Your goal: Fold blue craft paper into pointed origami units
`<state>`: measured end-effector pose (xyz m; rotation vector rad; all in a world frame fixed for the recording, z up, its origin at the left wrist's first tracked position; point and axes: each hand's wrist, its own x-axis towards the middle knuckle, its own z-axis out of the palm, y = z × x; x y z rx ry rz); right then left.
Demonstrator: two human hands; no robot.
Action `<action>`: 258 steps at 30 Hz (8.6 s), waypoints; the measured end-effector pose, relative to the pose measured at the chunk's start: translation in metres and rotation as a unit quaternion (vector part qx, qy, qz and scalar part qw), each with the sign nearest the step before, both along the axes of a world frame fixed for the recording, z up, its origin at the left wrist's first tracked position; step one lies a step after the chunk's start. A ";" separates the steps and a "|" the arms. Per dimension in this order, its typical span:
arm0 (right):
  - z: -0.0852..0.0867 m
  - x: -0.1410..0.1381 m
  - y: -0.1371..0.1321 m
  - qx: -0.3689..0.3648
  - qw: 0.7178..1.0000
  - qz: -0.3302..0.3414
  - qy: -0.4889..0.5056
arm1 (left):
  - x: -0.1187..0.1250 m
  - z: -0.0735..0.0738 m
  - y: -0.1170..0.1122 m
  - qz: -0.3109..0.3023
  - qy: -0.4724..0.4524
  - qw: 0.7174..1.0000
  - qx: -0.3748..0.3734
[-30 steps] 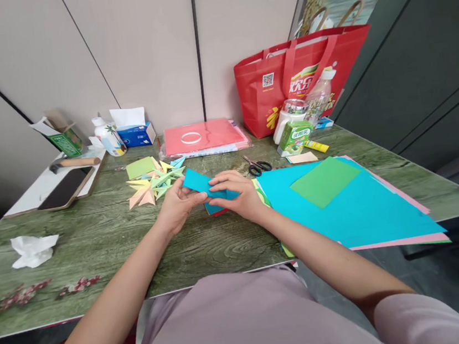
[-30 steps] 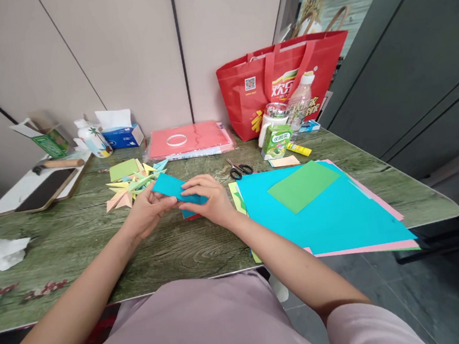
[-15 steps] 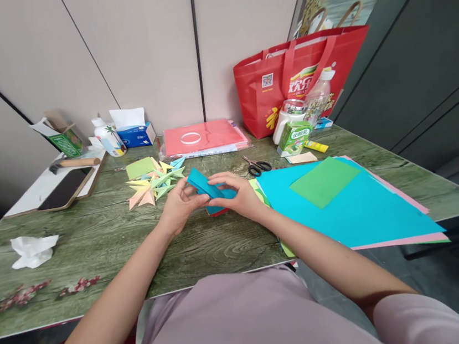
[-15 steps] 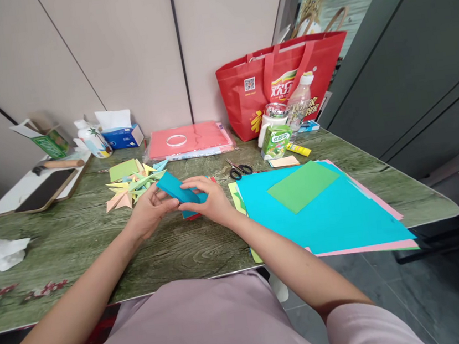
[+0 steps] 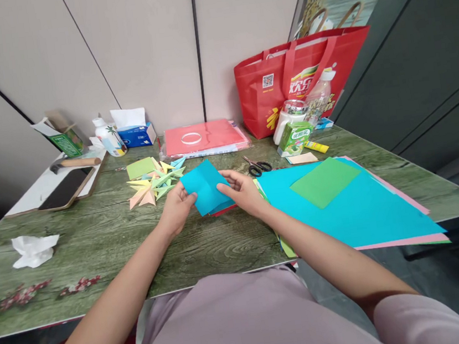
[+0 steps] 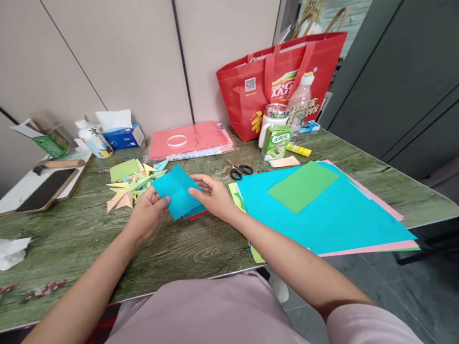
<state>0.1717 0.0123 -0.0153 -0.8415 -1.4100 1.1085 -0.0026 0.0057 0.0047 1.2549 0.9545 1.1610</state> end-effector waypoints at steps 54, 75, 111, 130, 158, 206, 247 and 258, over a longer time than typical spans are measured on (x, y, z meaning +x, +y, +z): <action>0.007 0.006 0.004 -0.138 0.981 0.008 0.136 | -0.003 0.008 -0.005 -0.014 0.198 0.967 0.157; 0.004 -0.002 -0.004 -0.057 0.997 0.045 0.007 | 0.003 0.000 0.000 0.042 0.020 0.996 0.071; 0.009 -0.006 -0.009 -0.065 0.989 -0.051 -0.123 | 0.005 -0.004 -0.004 0.050 -0.048 0.997 -0.033; 0.008 -0.007 -0.010 -0.034 0.984 -0.058 -0.164 | 0.005 -0.005 -0.004 0.056 -0.046 0.997 -0.037; 0.003 -0.005 -0.008 -0.055 0.984 -0.080 -0.147 | 0.003 -0.005 -0.004 0.019 -0.041 0.997 -0.062; 0.004 -0.007 -0.009 -0.022 0.982 -0.094 -0.160 | 0.004 -0.009 -0.005 0.049 -0.039 0.996 -0.067; -0.002 -0.012 -0.009 0.009 0.985 -0.039 -0.168 | 0.010 -0.013 -0.009 0.065 -0.062 0.994 -0.056; 0.007 -0.010 -0.011 -0.028 0.991 -0.008 -0.130 | 0.008 -0.010 -0.009 0.074 -0.062 0.994 -0.048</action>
